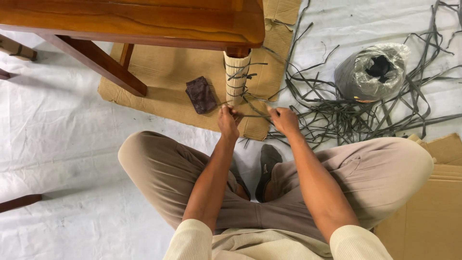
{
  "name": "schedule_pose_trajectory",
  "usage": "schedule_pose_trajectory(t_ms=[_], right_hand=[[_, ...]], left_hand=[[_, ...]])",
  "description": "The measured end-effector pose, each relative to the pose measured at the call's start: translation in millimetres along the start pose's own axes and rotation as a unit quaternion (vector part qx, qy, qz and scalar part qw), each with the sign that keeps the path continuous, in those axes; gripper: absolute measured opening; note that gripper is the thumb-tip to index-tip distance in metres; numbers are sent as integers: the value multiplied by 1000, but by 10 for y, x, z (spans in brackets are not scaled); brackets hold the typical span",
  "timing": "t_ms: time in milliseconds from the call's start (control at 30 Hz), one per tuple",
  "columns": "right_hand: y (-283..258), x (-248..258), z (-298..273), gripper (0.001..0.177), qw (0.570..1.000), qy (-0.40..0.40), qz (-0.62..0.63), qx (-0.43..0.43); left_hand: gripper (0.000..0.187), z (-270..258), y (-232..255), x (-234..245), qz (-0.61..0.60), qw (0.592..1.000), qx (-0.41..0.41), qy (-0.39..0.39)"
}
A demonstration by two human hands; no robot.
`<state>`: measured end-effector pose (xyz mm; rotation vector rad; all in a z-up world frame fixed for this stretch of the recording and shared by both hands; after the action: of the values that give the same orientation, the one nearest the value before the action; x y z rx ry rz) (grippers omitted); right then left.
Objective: Wrapping furniture legs with protective cardboard and securing them with plastic strips.
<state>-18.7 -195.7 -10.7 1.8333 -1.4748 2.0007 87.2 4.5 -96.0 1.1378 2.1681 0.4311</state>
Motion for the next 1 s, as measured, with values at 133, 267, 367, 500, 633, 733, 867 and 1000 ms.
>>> schedule_pose_trajectory(t_ms=[133, 267, 367, 500, 633, 733, 867, 1000], right_hand=[[246, 204, 11, 51, 988, 112, -84, -62], [502, 432, -66, 46, 956, 178, -57, -228], [614, 453, -55, 43, 945, 210, -44, -246], [541, 211, 72, 36, 962, 252, 24, -105], [-70, -111, -53, 38, 980, 119, 151, 56], [-513, -376, -305, 40, 975, -95, 197, 33], [-814, -475, -513, 33, 936, -168, 306, 54], [-661, -511, -434, 29, 966, -129, 217, 49]], left_hand=[[32, 234, 192, 199, 29, 992, -91, 79], [34, -26, 516, 232, 51, 973, -125, 186], [37, 391, 356, 447, 56, 956, -219, 187], [38, -35, 455, 195, 52, 972, -184, 134], [35, -323, 337, 29, 107, 978, -128, 127], [34, -314, 216, -30, 73, 989, -102, 78], [33, -389, 306, -34, 52, 993, -74, 72], [34, -292, 316, 37, 44, 993, -86, 64]])
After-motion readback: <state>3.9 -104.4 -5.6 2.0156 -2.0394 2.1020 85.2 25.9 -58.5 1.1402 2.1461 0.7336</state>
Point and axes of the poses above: each hand's wrist, its own z-axis towards the middle knuckle, its own x-axis out of the back of the hand, y = z × x, the point moved 6 cm from there along z, towards the middle knuckle, and after that the axes turned 13 degrees about y, right-handed, at the moved point
